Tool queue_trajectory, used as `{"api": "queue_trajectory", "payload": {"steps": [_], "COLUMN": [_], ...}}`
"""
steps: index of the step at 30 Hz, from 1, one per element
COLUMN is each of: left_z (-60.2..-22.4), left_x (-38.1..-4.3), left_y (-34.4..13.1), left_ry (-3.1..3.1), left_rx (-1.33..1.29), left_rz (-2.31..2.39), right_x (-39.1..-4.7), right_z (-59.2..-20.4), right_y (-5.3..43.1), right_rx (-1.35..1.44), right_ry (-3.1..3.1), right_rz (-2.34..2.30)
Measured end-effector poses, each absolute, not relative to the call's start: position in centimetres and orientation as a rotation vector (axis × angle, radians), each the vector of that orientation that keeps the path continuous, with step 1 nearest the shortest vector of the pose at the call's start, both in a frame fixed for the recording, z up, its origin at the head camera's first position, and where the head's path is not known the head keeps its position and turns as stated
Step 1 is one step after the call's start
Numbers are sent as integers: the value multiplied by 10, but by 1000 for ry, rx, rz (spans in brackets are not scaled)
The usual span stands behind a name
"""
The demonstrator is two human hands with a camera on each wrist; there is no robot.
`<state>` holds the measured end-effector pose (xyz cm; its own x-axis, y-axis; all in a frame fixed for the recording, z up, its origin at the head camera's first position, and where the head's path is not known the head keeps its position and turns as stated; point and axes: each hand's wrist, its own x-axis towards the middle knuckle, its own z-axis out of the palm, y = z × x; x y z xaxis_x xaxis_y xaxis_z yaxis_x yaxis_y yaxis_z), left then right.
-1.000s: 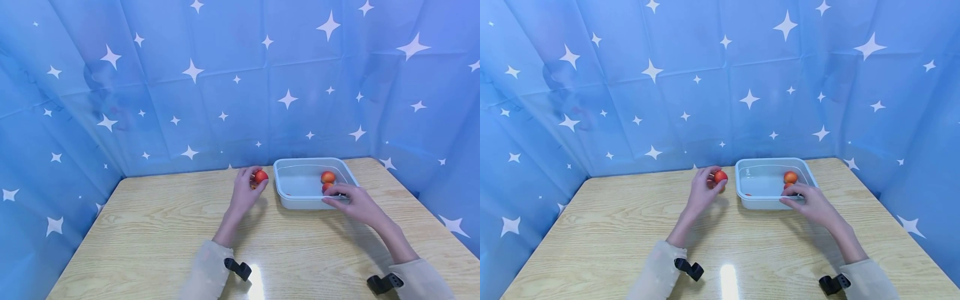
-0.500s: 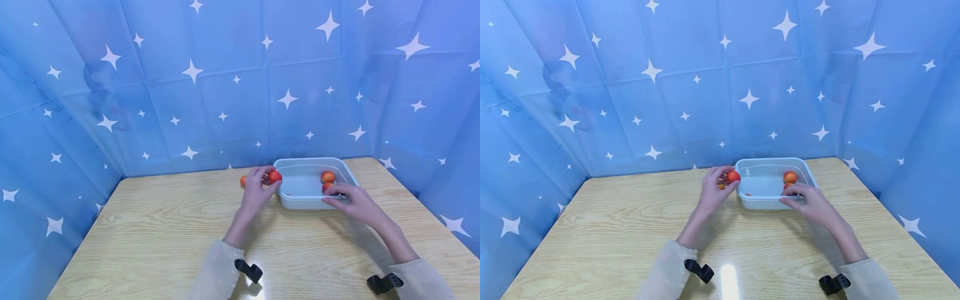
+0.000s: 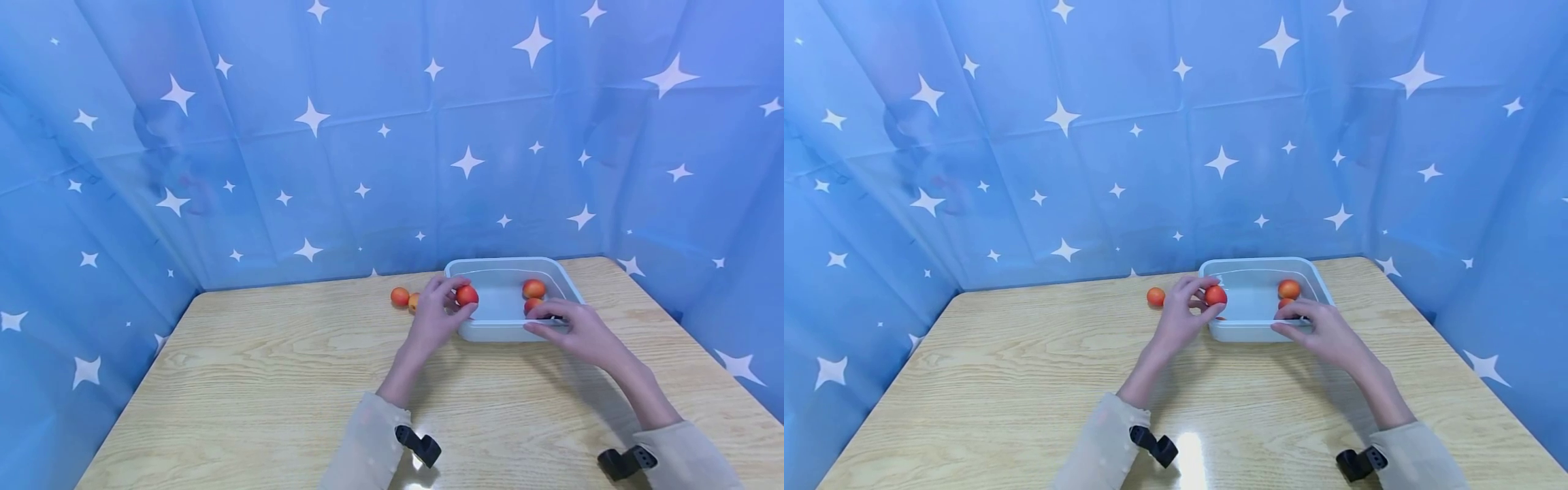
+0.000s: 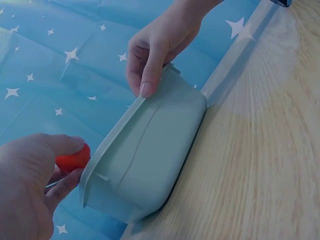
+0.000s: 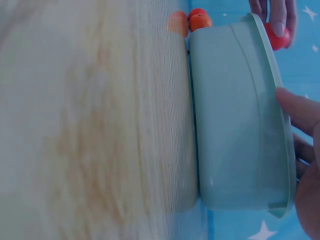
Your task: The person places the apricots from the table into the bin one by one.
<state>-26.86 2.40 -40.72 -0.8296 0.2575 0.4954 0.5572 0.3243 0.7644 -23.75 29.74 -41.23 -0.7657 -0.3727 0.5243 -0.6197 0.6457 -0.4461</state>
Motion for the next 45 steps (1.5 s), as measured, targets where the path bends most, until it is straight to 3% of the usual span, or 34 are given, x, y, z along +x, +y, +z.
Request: {"api": "queue_trajectory", "payload": {"steps": [45], "left_z": [-417], "left_x": [-278], "left_y": [-5], "left_ry": [-2373], "left_rx": [-628], "left_rz": [-1489], "right_x": [-238], "right_z": [-413], "right_y": [299], "right_rx": [764], "right_ry": [-2507], "right_rz": [854]}}
